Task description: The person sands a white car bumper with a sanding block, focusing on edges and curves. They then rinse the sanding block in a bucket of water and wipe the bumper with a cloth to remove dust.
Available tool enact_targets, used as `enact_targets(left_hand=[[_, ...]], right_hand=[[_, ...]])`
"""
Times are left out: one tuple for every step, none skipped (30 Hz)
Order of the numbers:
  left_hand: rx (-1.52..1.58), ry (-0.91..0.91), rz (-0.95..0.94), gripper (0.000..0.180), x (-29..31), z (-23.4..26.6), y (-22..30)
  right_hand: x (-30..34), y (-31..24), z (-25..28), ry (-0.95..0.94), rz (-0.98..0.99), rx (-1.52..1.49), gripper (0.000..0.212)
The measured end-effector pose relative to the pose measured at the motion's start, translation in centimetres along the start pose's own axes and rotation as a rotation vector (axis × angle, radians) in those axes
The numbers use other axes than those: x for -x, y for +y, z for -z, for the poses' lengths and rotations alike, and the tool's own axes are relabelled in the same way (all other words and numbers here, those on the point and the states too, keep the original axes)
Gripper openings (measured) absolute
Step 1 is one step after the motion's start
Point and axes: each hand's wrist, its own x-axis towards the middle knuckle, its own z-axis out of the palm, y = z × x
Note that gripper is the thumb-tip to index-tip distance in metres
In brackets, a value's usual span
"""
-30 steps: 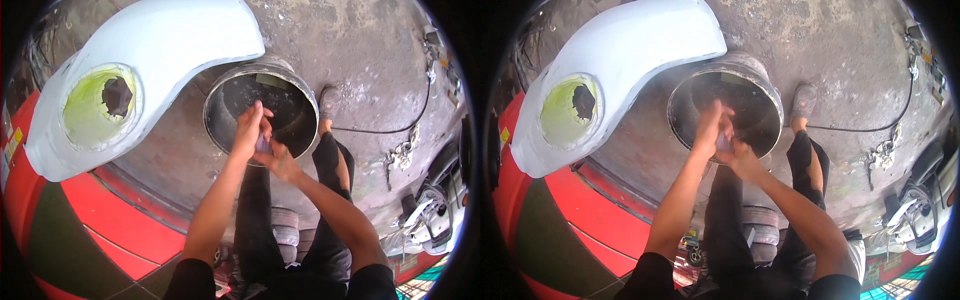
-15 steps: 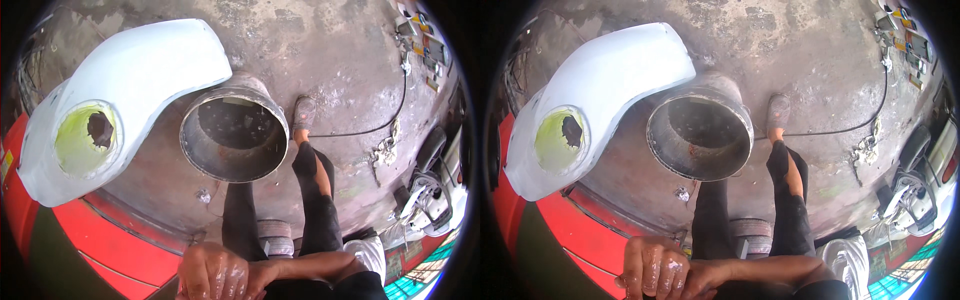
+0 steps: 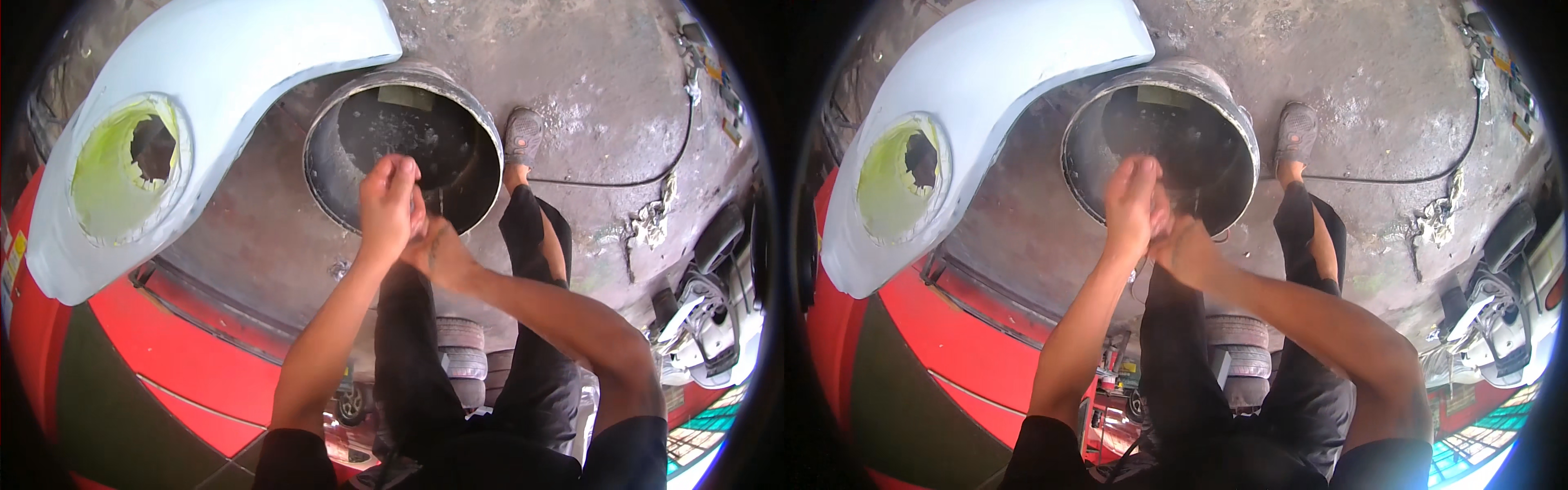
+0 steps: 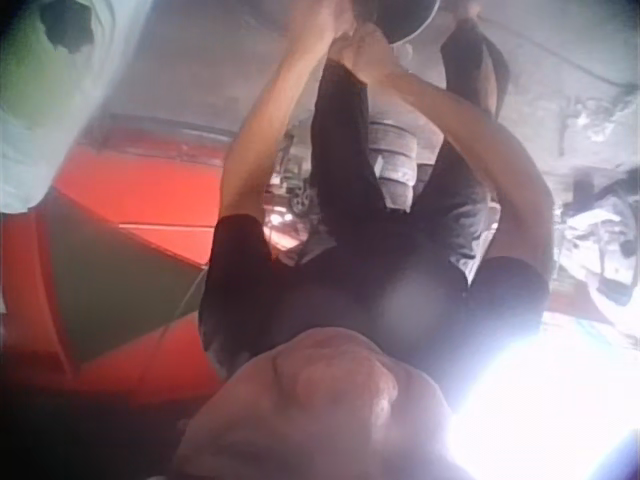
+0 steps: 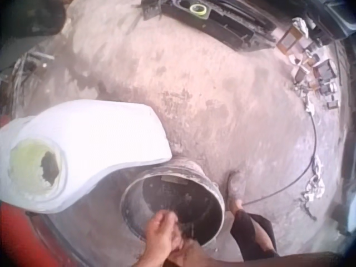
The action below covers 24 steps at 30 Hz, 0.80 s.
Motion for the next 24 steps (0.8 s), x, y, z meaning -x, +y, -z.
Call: enact_targets(left_hand=[[0.024,0.054,0.014,0.023,-1.0,-0.3,-0.6],[0.046,0.116,0.019,0.023,-1.9,-0.4,-0.8],[0.070,0.178,0.022,0.023,-2.6,-0.5,-1.1],[0.060,0.210,0.008,0.024,-3.6,-0.5,-1.6],[0.053,0.246,-0.009,0.025,-4.5,-0.4,-2.3],[0.048,0.283,-0.028,0.025,-5.0,-0.2,-2.8],[0.031,0.319,-0.047,0.025,-5.1,0.2,-4.0],[0.018,0.363,-0.075,0.025,-5.0,0.7,-4.5],[0.007,0.410,-0.104,0.025,-4.7,1.1,-5.2],[-0.055,0.421,-0.152,0.022,-3.5,1.2,-5.1],[-0.118,0.434,-0.201,0.022,-1.8,1.4,-5.0],[-0.240,0.511,-0.327,0.022,-0.4,2.4,-5.1],[-0.363,0.590,-0.442,0.026,1.0,3.7,-5.4],[-0.652,0.704,-0.563,0.037,1.9,6.2,-5.6],[-0.739,0.789,-0.609,0.040,2.5,8.2,-4.6],[-0.826,0.878,-0.650,0.044,2.9,9.7,-3.9],[-0.669,0.747,-0.485,0.048,2.6,11.3,-5.5],[-0.507,0.611,-0.330,0.051,1.6,13.5,-8.6],[-0.441,0.525,-0.263,0.058,1.0,14.4,-9.3],[-0.380,0.450,-0.188,0.065,0.6,15.5,-10.1],[-0.418,0.427,-0.183,0.076,0.4,15.0,-9.9],[-0.468,0.434,-0.206,0.074,-0.3,14.7,-10.4],[-0.514,0.438,-0.229,0.072,-1.2,14.5,-10.7],[-0.454,0.397,-0.210,0.070,-1.4,14.3,-9.9]], right_hand=[[-0.8,1.1,-0.1,0.044,0.078,0.199,0.021],[-1.8,1.1,0.5,0.061,0.172,0.468,0.024],[-2.4,0.6,0.6,0.120,0.111,0.493,0.028],[-2.9,0.4,0.8,0.184,0.037,0.520,0.031],[-3.4,-0.2,0.6,0.278,-0.184,0.297,0.036],[-3.8,-0.8,0.7,0.368,-0.398,0.069,0.040],[-3.8,-1.2,1.0,0.277,-0.420,0.127,0.043],[-3.8,-1.8,1.5,0.182,-0.430,0.188,0.046],[-3.5,-2.7,1.9,0.088,-0.440,0.253,0.050],[-2.6,-3.2,2.1,0.126,-0.358,0.247,0.047],[-1.2,-3.5,2.3,0.163,-0.272,0.240,0.045],[0.1,-3.7,2.9,0.303,-0.107,0.324,0.042],[1.5,-3.7,4.1,0.437,0.058,0.401,0.039],[2.4,-3.9,6.0,0.576,0.147,0.444,0.033],[3.0,-3.1,8.1,0.666,0.174,0.484,0.035],[3.3,-3.4,9.9,0.758,0.047,0.371,0.035],[3.2,-2.5,11.4,0.798,-0.031,0.150,0.036],[3.0,-0.3,12.7,0.785,-0.190,-0.008,0.035],[2.1,2.7,14.7,0.722,-0.251,-0.351,0.030],[-0.1,0.5,14.6,0.791,-0.382,-0.833,0.027],[-0.2,3.9,15.0,0.679,-0.250,-0.271,0.036],[-0.1,7.7,15.4,0.649,-0.210,-0.104,0.042],[-0.1,11.4,15.6,0.625,-0.169,0.062,0.049],[-0.7,13.2,15.5,0.681,-0.228,-0.163,0.052]])
